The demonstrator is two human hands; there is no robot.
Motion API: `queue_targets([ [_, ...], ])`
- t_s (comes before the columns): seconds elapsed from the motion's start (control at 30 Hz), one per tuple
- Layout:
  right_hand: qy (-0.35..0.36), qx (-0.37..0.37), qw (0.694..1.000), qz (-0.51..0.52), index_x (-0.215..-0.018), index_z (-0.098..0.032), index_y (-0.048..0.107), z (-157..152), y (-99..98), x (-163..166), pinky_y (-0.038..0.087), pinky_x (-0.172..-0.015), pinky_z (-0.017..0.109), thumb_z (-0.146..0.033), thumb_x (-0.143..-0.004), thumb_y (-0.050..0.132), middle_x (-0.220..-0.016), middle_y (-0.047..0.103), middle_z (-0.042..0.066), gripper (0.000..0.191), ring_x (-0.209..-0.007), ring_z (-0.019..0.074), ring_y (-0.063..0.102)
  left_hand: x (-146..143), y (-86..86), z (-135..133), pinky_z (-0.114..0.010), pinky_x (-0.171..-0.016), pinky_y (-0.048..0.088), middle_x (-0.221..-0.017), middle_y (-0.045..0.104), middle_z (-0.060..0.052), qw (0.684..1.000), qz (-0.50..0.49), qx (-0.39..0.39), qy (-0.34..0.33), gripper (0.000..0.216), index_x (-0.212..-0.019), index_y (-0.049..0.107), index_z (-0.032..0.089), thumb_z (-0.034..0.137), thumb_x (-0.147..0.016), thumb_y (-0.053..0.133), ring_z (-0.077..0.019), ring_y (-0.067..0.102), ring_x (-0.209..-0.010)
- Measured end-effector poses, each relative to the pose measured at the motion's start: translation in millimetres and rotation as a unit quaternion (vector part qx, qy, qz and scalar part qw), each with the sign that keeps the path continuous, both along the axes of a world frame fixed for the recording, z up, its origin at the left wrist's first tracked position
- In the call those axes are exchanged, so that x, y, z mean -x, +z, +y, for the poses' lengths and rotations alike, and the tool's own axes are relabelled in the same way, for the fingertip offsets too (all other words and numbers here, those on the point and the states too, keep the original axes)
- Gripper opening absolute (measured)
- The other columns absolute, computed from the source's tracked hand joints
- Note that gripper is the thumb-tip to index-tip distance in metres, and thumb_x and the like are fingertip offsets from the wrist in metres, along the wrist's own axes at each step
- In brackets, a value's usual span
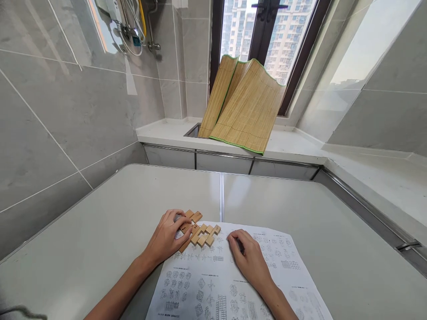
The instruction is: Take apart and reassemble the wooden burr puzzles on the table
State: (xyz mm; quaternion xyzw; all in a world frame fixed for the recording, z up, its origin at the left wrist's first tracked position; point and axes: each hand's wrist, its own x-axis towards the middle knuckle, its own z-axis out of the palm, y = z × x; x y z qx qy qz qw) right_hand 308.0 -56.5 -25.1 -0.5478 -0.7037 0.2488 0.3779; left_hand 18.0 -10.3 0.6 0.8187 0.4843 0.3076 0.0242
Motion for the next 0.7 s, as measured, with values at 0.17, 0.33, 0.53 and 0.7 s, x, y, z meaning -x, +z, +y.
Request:
queue_targets([
  [0.17,-0.003,-0.002,1.0,-0.003,-0.092,-0.025,0.068,-0.8,3.0,-0.2,0.051,-0.07,0.035,-0.05,-0.106,0.044,-0.089,0.073,0.007,0.037,-0.078,0.0247,0.064,-1.1,3.4,-0.6,-0.043,-0.091,0.055,-0.109,0.065,-0.008,1.0,0.003,0.009,-0.002,0.011,-0.095,0.067,0.025,0.034,-0.094,0.061,-0.0284,0.06,-0.11],
  [0.33,0.0,0.006,1.0,0.0,-0.093,-0.025,0.067,0.2,0.6,-1.2,0.05,-0.072,0.035,-0.049,-0.106,0.044,-0.091,0.072,0.006,0.036,-0.08,0.0243,0.064,2.8,4.5,0.1,-0.045,-0.091,0.054,-0.104,0.066,-0.008,1.0,0.007,0.01,-0.008,0.02,-0.083,0.062,0.023,0.036,-0.098,0.058,-0.0283,0.059,-0.109],
  [0.53,0.002,0.014,1.0,0.007,-0.091,-0.025,0.065,-1.1,3.4,-0.3,0.049,-0.073,0.037,-0.049,-0.106,0.044,-0.091,0.072,0.007,0.036,-0.08,0.025,0.063,8.8,9.8,-0.8,-0.045,-0.091,0.052,-0.105,0.066,-0.008,1.0,0.001,0.019,-0.007,0.012,-0.086,0.06,0.023,0.031,-0.094,0.06,-0.0279,0.058,-0.109],
  [0.7,0.003,0.015,1.0,0.008,-0.091,-0.025,0.065,-1.5,3.9,0.4,0.048,-0.073,0.037,-0.049,-0.106,0.044,-0.09,0.072,0.007,0.035,-0.08,0.025,0.062,5.6,15.3,-5.5,-0.047,-0.095,0.05,-0.106,0.066,-0.006,0.999,0.007,0.038,0.005,0.021,-0.099,0.061,0.025,0.029,-0.08,0.069,-0.0307,0.057,-0.112],
])
